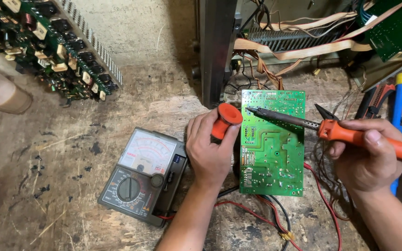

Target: The person handles a control panel with knobs and buttons, then flips it over to reveal a green circuit board. They use a soldering iron and solder wire to apply solder to several points on the circuit board.

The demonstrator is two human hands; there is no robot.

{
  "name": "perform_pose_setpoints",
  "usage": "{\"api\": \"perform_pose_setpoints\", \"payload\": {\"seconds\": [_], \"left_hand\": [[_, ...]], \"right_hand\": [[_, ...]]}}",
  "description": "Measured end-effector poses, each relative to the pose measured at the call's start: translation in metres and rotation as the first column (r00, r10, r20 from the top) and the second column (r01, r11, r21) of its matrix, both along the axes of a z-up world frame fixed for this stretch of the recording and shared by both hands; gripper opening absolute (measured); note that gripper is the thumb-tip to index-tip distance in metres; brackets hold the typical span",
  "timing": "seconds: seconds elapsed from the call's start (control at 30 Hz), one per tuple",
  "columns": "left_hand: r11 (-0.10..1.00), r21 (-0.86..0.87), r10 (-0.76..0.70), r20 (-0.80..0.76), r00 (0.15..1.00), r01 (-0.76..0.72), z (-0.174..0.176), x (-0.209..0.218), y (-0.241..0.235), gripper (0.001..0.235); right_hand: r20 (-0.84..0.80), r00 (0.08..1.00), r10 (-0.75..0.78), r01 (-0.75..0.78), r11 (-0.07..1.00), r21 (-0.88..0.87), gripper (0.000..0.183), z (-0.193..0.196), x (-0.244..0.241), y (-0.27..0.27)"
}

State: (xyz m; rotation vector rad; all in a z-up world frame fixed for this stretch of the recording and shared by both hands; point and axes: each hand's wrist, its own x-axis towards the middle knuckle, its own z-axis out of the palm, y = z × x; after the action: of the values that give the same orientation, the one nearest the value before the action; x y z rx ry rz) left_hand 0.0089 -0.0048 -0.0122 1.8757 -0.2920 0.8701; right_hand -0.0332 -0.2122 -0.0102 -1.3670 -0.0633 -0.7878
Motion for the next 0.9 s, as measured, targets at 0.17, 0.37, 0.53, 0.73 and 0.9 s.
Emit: {"api": "perform_pose_setpoints", "payload": {"seconds": [0.17,0.37,0.53,0.73,0.9], "left_hand": [[1.000,-0.023,-0.004,-0.011,1.000,0.003,0.006,-0.002,0.001,0.025],[0.989,-0.149,-0.016,-0.122,0.992,-0.002,0.006,-0.006,-0.001,0.042],[0.986,-0.122,-0.111,0.053,0.992,0.117,0.014,-0.013,-0.005,0.025],[0.880,0.024,-0.472,0.139,0.871,0.473,0.041,-0.053,-0.026,0.032],[0.869,-0.098,-0.494,-0.117,0.861,0.485,0.046,-0.059,-0.023,0.034]], "right_hand": [[0.077,0.995,0.062,-0.067,0.995,0.067,0.028,-0.002,-0.001,-0.004],[0.096,0.995,0.017,-0.020,0.999,0.028,0.030,0.000,-0.004,-0.001],[0.113,0.993,-0.035,0.047,0.993,-0.108,0.049,0.008,-0.017,0.011],[0.388,0.910,0.145,0.201,0.664,-0.720,0.025,0.009,-0.021,0.014],[0.355,0.932,0.075,0.223,0.654,-0.723,0.022,0.028,-0.029,0.032]]}}
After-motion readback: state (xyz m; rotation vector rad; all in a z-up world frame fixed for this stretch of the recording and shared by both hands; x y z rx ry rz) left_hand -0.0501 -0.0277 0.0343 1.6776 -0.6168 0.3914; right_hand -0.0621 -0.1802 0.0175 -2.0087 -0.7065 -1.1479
